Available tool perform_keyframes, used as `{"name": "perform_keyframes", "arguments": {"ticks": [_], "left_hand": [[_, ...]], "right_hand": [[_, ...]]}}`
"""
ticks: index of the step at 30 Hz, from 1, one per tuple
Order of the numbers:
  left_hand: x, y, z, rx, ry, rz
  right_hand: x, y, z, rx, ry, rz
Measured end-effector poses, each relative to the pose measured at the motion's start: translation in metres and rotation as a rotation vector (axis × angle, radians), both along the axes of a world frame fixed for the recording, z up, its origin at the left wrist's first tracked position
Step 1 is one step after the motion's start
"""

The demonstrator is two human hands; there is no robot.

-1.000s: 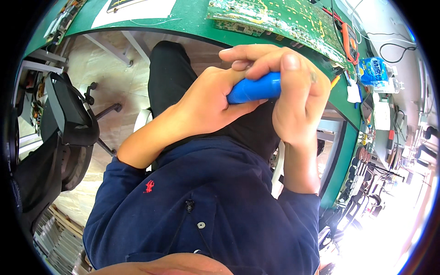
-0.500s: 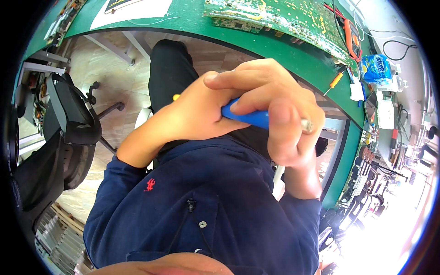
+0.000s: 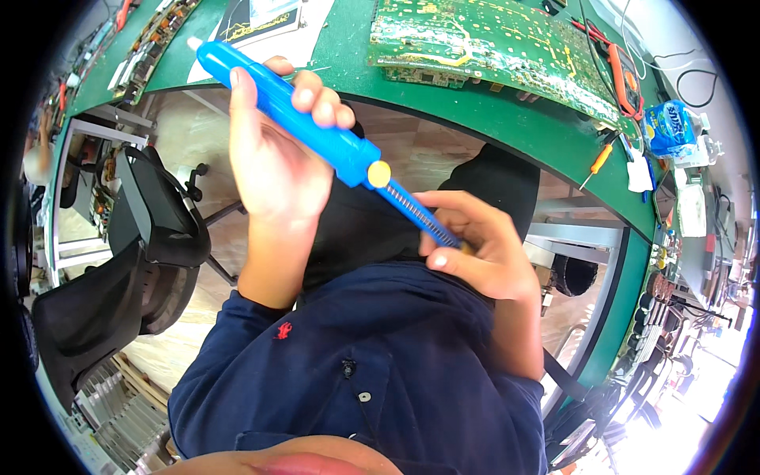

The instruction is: The person uses a thin metal tool to scrape or clean the inside of a small blue component. After cleaning it, the person picks up a blue pump-like tool and uses it on the component before soldering a wire onto a green circuit board at a workbench.

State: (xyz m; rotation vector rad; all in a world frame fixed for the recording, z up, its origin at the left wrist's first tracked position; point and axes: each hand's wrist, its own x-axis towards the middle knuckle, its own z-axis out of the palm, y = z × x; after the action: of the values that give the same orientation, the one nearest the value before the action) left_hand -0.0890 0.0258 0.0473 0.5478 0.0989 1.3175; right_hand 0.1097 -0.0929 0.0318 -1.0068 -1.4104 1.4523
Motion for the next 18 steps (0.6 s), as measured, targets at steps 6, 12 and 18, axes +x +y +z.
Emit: {"name": "perform_keyframes", "arguments": {"ticks": [6, 12, 18], "left_hand": [[-0.019, 0.002, 0.014, 0.006, -0.293, -0.324], [0.009, -0.03, 0.009, 0.04, -0.231, -0.264], [0.036, -0.058, 0.001, -0.067, -0.151, -0.217]], "right_hand": [[0.014, -0.014, 0.004, 0.196, 0.158, -0.252], [-0.021, -0.013, -0.01, 0.498, 0.239, -0.451], [-0.017, -0.01, -0.013, 0.795, 0.104, -0.299]]}}
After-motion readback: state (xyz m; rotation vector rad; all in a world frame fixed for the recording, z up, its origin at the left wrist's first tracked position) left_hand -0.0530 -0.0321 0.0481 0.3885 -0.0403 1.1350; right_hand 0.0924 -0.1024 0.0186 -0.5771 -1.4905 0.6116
